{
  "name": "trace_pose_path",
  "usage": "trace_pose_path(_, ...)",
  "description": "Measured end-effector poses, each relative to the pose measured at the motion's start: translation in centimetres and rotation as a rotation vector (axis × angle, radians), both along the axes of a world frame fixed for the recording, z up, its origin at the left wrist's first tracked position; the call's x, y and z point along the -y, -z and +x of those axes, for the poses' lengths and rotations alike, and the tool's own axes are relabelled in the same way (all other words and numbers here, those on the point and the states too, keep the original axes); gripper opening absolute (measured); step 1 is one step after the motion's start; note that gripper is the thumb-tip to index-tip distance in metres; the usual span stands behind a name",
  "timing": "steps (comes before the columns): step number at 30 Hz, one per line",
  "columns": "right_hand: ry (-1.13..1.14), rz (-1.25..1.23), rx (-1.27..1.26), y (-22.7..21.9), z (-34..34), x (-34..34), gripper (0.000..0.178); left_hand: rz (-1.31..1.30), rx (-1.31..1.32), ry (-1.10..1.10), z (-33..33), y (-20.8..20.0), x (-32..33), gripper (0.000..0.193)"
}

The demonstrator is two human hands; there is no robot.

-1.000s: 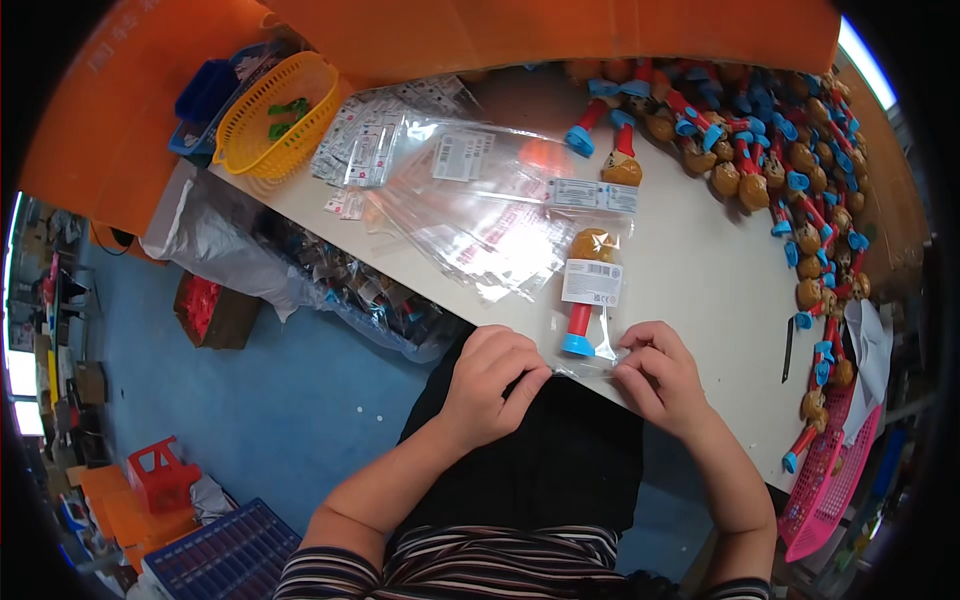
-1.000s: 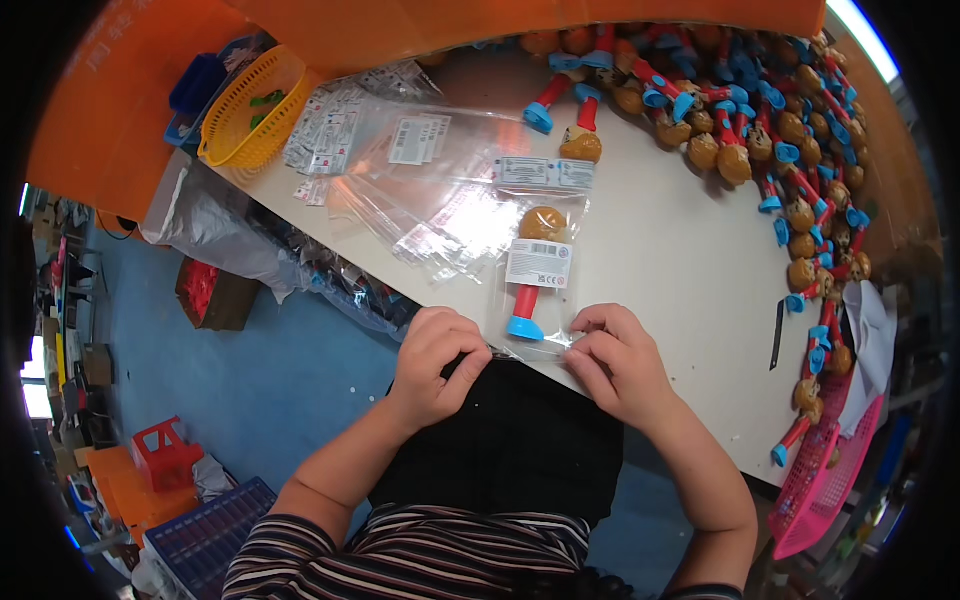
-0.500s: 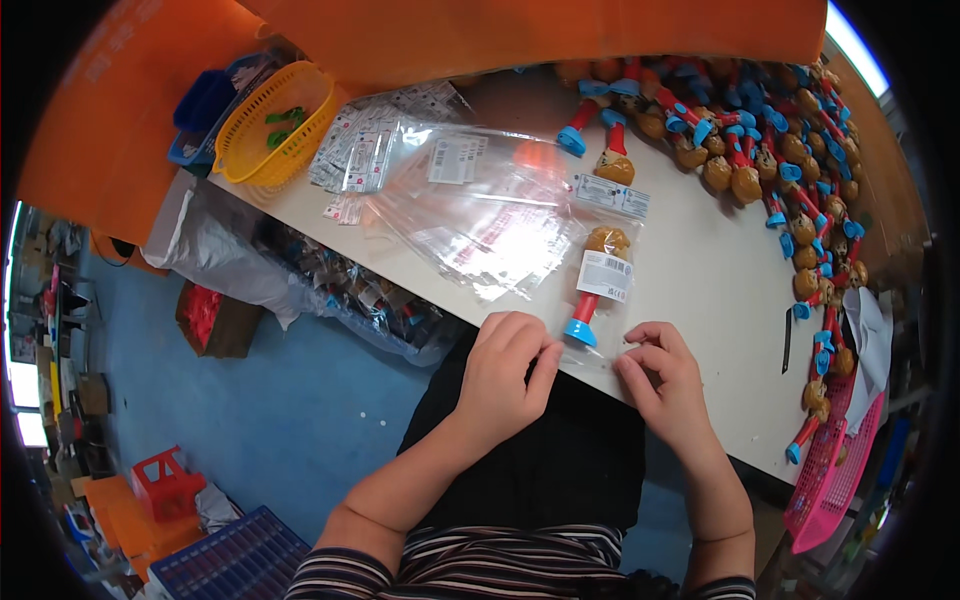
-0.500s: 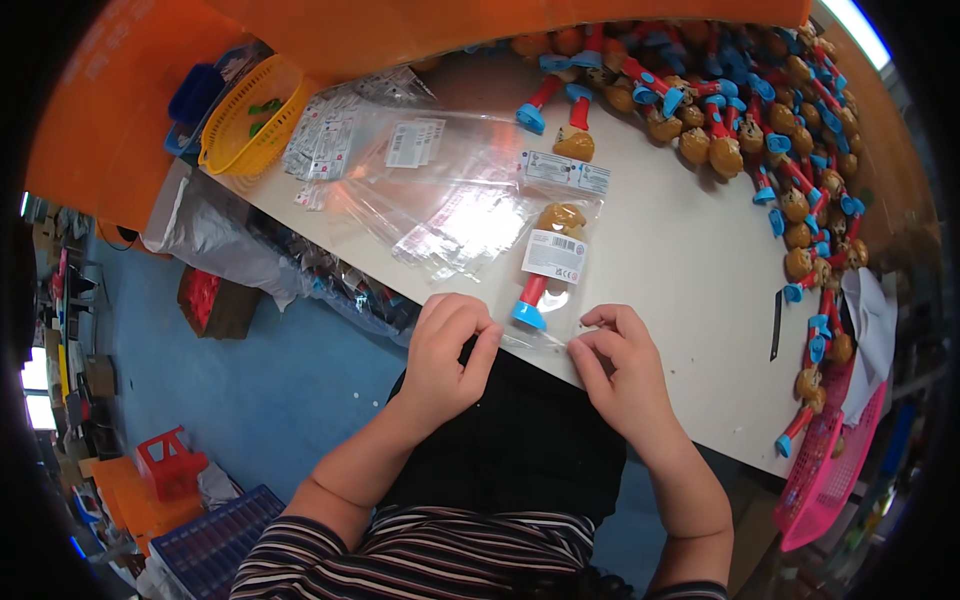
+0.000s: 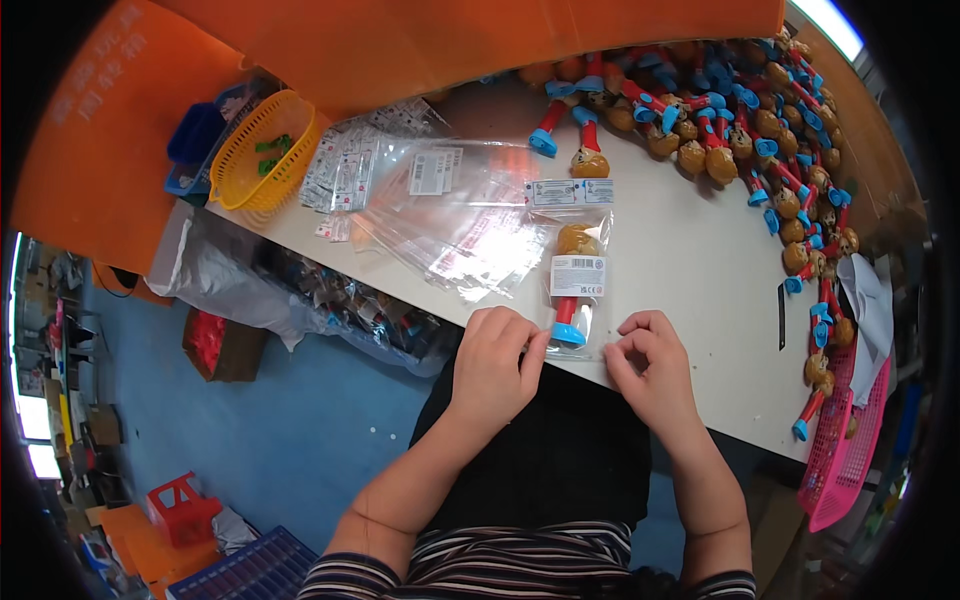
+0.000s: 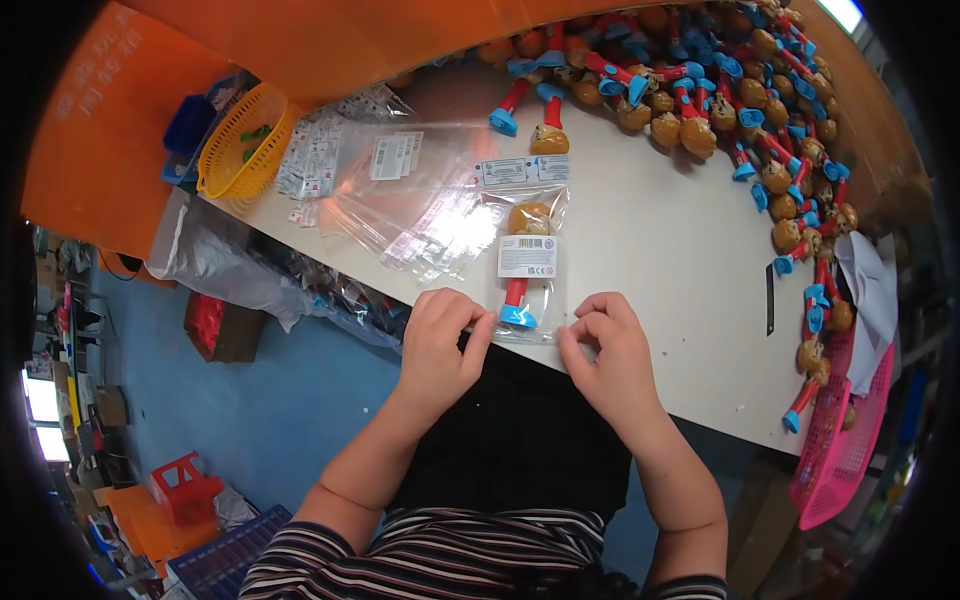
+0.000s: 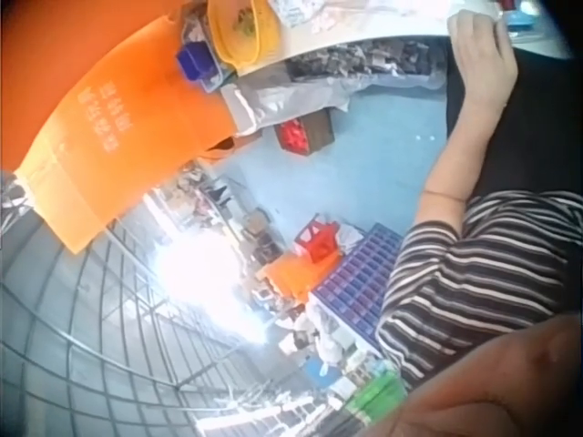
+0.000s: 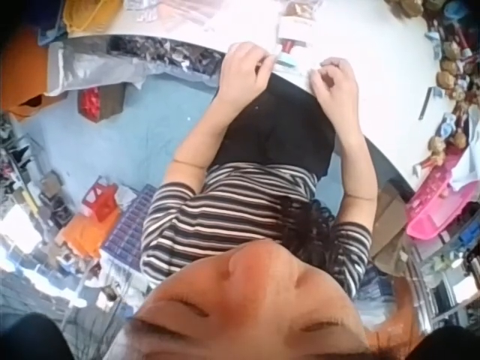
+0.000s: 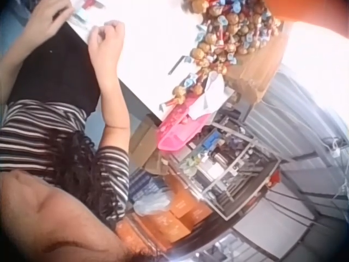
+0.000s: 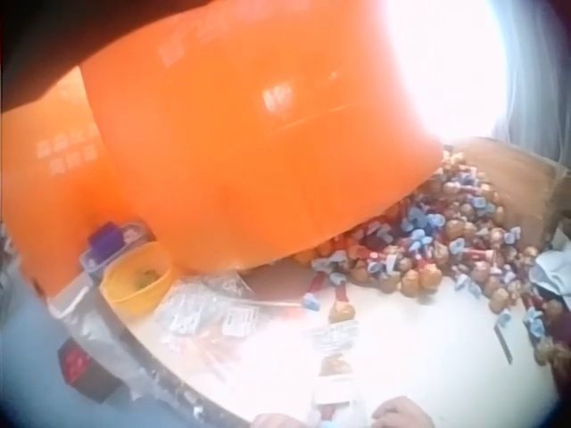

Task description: Packaging toy rattles into individual plastic bags at a factory workstation.

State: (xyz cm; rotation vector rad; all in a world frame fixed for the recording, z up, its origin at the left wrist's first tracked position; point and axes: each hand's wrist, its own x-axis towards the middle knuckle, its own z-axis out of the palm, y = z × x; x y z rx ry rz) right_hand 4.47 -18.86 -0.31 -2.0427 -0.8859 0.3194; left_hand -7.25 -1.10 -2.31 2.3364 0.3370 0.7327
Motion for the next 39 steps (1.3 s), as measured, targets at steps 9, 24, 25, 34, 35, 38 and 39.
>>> trace_pose_path(9,0.126,-0.03,-0.146,-1.4,-1.0,-0.7,0.02,-0.197,-0.052,-0.055,-1.3,-0.9,0.2,0.018)
trace_pose_path(24,-0.271,0.16,-1.171,-1.4,0.5,0.7,0.034,-1.469,0.051,0.381,-4.7,0.8,-0.4,0.035)
trace_pose_path(25,-0.316,0.163,-1.159,-1.4,0.2,0.9,0.032,-1.56,-0.015,0.299,-4.7,-0.2,0.0,0.043)
trace_pose_path(34,-0.534,-0.068,-0.895,-3.9,-1.9,0.8,0.023,-1.589,0.093,0.2,-11.0,0.3,-0.8,0.083)
trace_pose_path(35,-0.407,-0.04,-0.761,-3.8,-1.6,0.8,0.021,-1.635,0.115,0.14,-13.0,1.4,-2.1,0.086)
trace_pose_path(38,-0.028,0.091,-0.553,-1.7,0.2,1.7,0.013,-1.473,0.221,-0.479,-17.0,5.1,-6.7,0.069)
trace_pose_path(39,-0.006,0.153,-0.642,-1.3,0.6,1.6,0.012,-1.328,0.165,-0.604,-17.5,7.0,-9.2,0.066)
